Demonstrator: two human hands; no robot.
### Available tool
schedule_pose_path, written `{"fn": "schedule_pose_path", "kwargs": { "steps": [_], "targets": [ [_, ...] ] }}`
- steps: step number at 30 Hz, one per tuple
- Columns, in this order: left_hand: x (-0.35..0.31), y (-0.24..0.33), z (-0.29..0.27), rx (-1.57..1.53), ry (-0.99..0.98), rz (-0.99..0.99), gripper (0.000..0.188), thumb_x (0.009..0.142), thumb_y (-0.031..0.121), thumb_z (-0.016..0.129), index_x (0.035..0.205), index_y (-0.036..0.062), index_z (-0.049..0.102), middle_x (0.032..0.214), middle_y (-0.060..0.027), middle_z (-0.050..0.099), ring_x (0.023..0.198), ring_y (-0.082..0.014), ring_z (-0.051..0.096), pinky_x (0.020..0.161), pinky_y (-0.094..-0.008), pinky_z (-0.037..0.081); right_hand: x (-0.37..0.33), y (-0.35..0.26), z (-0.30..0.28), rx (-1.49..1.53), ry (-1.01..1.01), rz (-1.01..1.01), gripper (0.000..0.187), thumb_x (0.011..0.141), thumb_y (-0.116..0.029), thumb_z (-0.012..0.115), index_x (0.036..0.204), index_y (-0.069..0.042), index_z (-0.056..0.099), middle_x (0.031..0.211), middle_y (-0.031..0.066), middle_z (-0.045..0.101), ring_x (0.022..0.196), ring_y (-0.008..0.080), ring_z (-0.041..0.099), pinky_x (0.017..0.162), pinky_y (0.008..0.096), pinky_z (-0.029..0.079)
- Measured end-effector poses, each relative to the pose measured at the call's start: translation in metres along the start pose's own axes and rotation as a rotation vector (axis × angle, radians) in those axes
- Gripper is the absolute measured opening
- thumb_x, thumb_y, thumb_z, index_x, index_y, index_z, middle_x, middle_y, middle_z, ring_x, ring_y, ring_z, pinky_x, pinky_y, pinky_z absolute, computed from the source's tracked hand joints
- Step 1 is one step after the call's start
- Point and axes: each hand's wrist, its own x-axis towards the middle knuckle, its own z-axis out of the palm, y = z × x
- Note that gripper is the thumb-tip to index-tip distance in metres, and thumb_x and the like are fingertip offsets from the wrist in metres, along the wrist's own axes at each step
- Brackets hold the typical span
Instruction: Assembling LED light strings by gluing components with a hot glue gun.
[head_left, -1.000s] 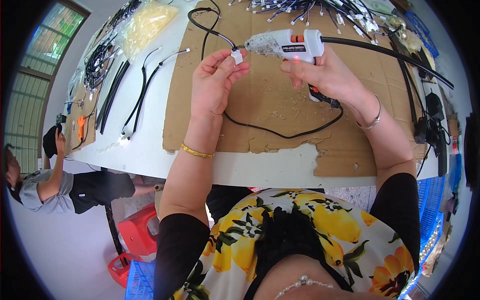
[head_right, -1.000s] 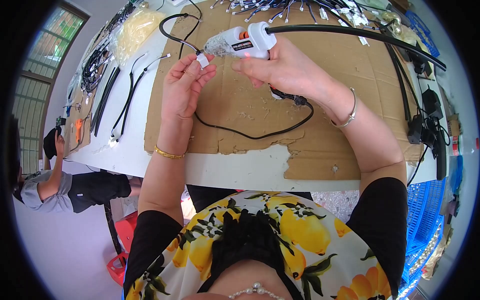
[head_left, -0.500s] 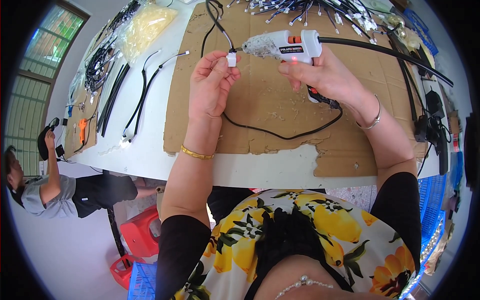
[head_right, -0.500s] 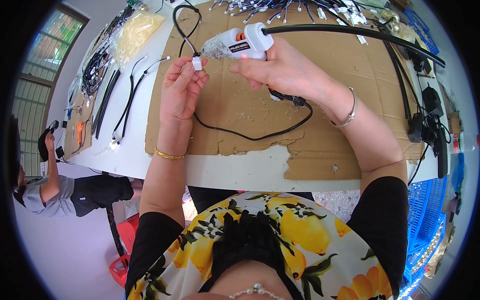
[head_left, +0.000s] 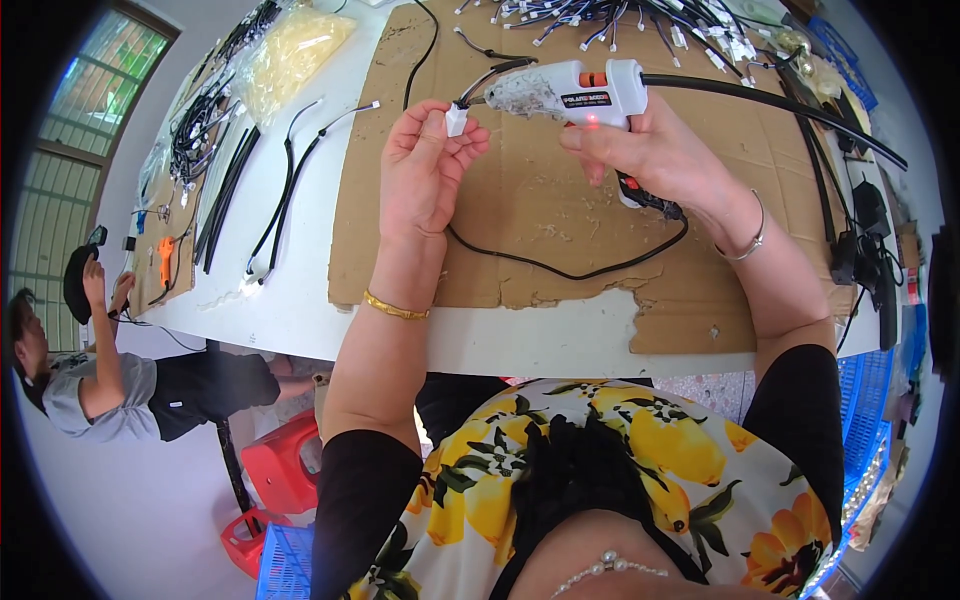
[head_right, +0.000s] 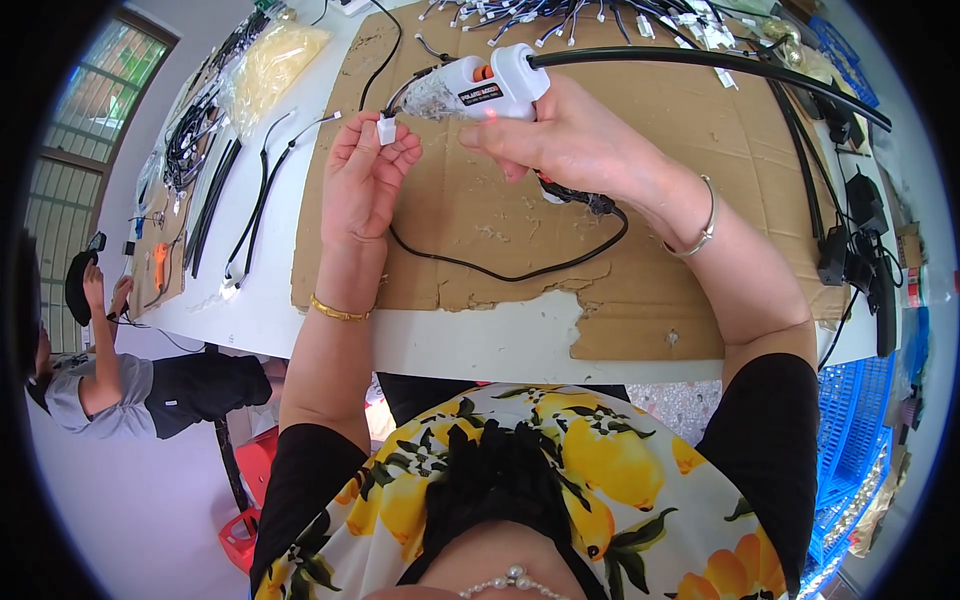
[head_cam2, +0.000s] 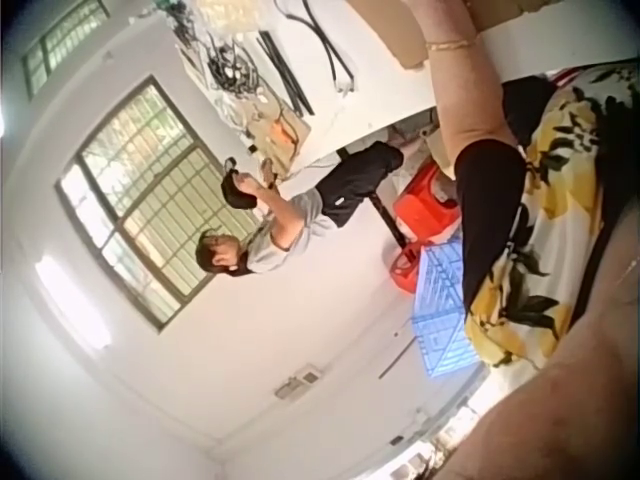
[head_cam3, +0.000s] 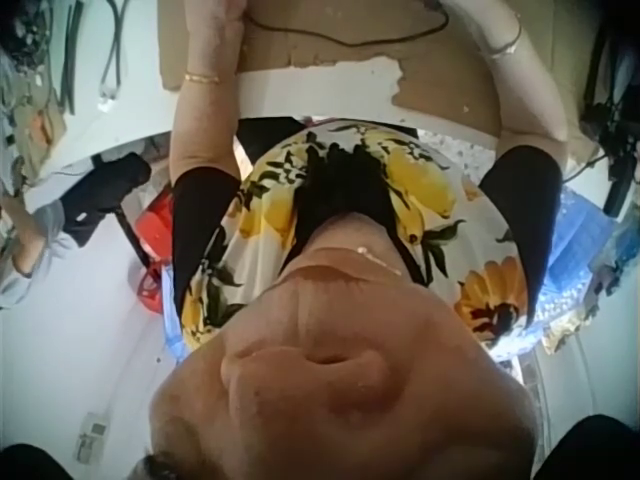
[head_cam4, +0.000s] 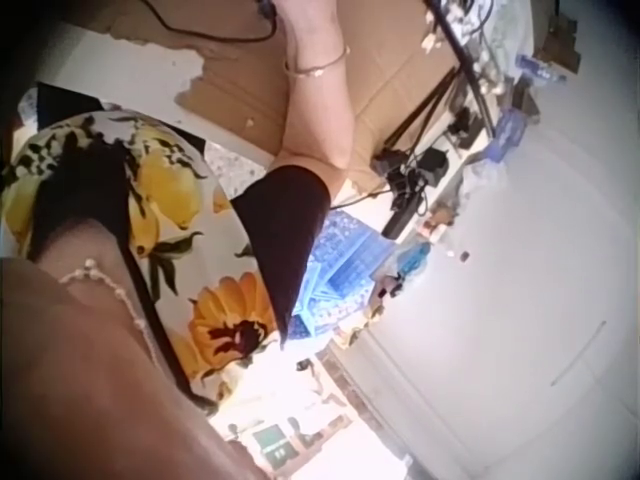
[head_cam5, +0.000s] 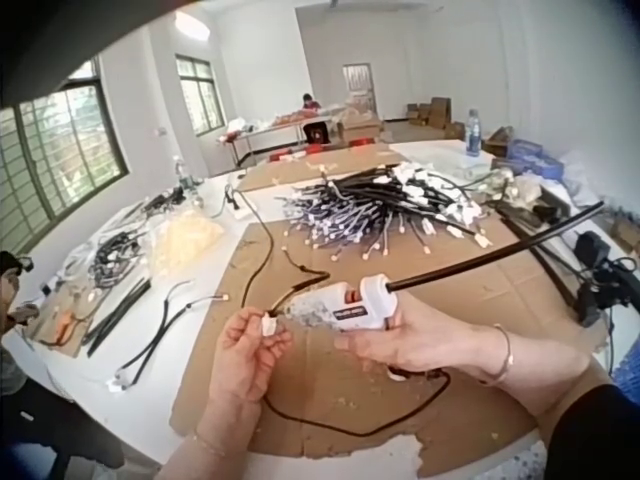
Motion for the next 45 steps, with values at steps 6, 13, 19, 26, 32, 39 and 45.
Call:
{"fn": "schedule_pose_path", "kwargs": {
  "steps": [6, 13, 19, 26, 32, 39, 45],
  "targets": [
    [0.000, -0.001, -0.003, -0.031, -0.019, -0.028, 0.015, 0.092, 0.014, 0.047, 0.100, 0.0020, 0.051, 0.086, -0.0141, 0.061, 0.073, -0.0214, 0.061, 0.068, -0.0336, 0.051, 0.000, 0.000, 0.000, -0.024, 0.003, 0.031, 0.018, 0.083, -0.013, 0.057, 0.097, -0.002, 0.053, 0.068, -0.0001, 0.053, 0.057, 0.0065, 0.050, 0.054, 0.0222, 0.042],
    [-0.003, 0.004, 0.004, 0.047, 0.039, -0.045, 0.016, 0.089, 0.011, 0.051, 0.099, -0.0014, 0.053, 0.087, -0.0142, 0.061, 0.068, -0.0196, 0.061, 0.063, -0.0301, 0.051, 0.001, 0.001, 0.000, -0.004, -0.002, 0.000, 0.019, 0.084, -0.013, 0.057, 0.098, -0.002, 0.052, 0.066, 0.0002, 0.052, 0.056, 0.0069, 0.049, 0.054, 0.0223, 0.041],
    [-0.011, 0.011, 0.020, 0.323, 0.128, 0.074, 0.021, 0.082, 0.004, 0.060, 0.102, -0.0032, 0.056, 0.089, -0.0128, 0.062, 0.071, -0.0174, 0.062, 0.065, -0.0272, 0.051, 0.001, 0.005, -0.003, 0.032, 0.011, -0.012, 0.019, 0.083, -0.013, 0.057, 0.098, -0.003, 0.052, 0.065, 0.0000, 0.052, 0.055, 0.0069, 0.049, 0.053, 0.0224, 0.041],
    [-0.011, 0.009, 0.020, 0.393, 0.121, 0.161, 0.021, 0.080, -0.001, 0.060, 0.101, -0.0042, 0.059, 0.086, -0.0097, 0.063, 0.073, -0.0144, 0.061, 0.067, -0.0251, 0.050, 0.001, 0.003, -0.004, 0.047, -0.015, -0.045, 0.017, 0.083, -0.016, 0.058, 0.093, -0.003, 0.052, 0.065, -0.0003, 0.051, 0.055, 0.0068, 0.048, 0.053, 0.0226, 0.041],
    [-0.007, 0.002, 0.013, 0.334, 0.137, 0.116, 0.022, 0.081, 0.001, 0.060, 0.102, -0.0040, 0.059, 0.087, -0.0084, 0.063, 0.072, -0.0132, 0.059, 0.066, -0.0244, 0.050, 0.000, 0.002, -0.004, 0.021, 0.009, -0.023, 0.016, 0.083, -0.016, 0.058, 0.092, -0.004, 0.053, 0.065, -0.0004, 0.051, 0.055, 0.0068, 0.048, 0.053, 0.0224, 0.041],
    [-0.006, -0.001, 0.009, 0.337, 0.133, 0.126, 0.020, 0.081, 0.000, 0.060, 0.100, -0.0039, 0.060, 0.089, -0.0087, 0.064, 0.073, -0.0121, 0.058, 0.068, -0.0240, 0.049, 0.000, 0.000, -0.002, 0.016, 0.017, -0.016, 0.015, 0.082, -0.016, 0.058, 0.089, -0.004, 0.053, 0.064, -0.0009, 0.050, 0.053, 0.0066, 0.048, 0.052, 0.0220, 0.040],
    [-0.006, 0.000, 0.012, 0.378, 0.153, 0.124, 0.020, 0.080, -0.001, 0.060, 0.100, -0.0034, 0.061, 0.086, -0.0071, 0.064, 0.074, -0.0117, 0.058, 0.070, -0.0229, 0.048, 0.000, 0.001, -0.001, 0.013, 0.012, -0.025, 0.016, 0.082, -0.017, 0.059, 0.088, -0.004, 0.052, 0.063, -0.0013, 0.050, 0.052, 0.0062, 0.048, 0.051, 0.0221, 0.040]
  ]
}}
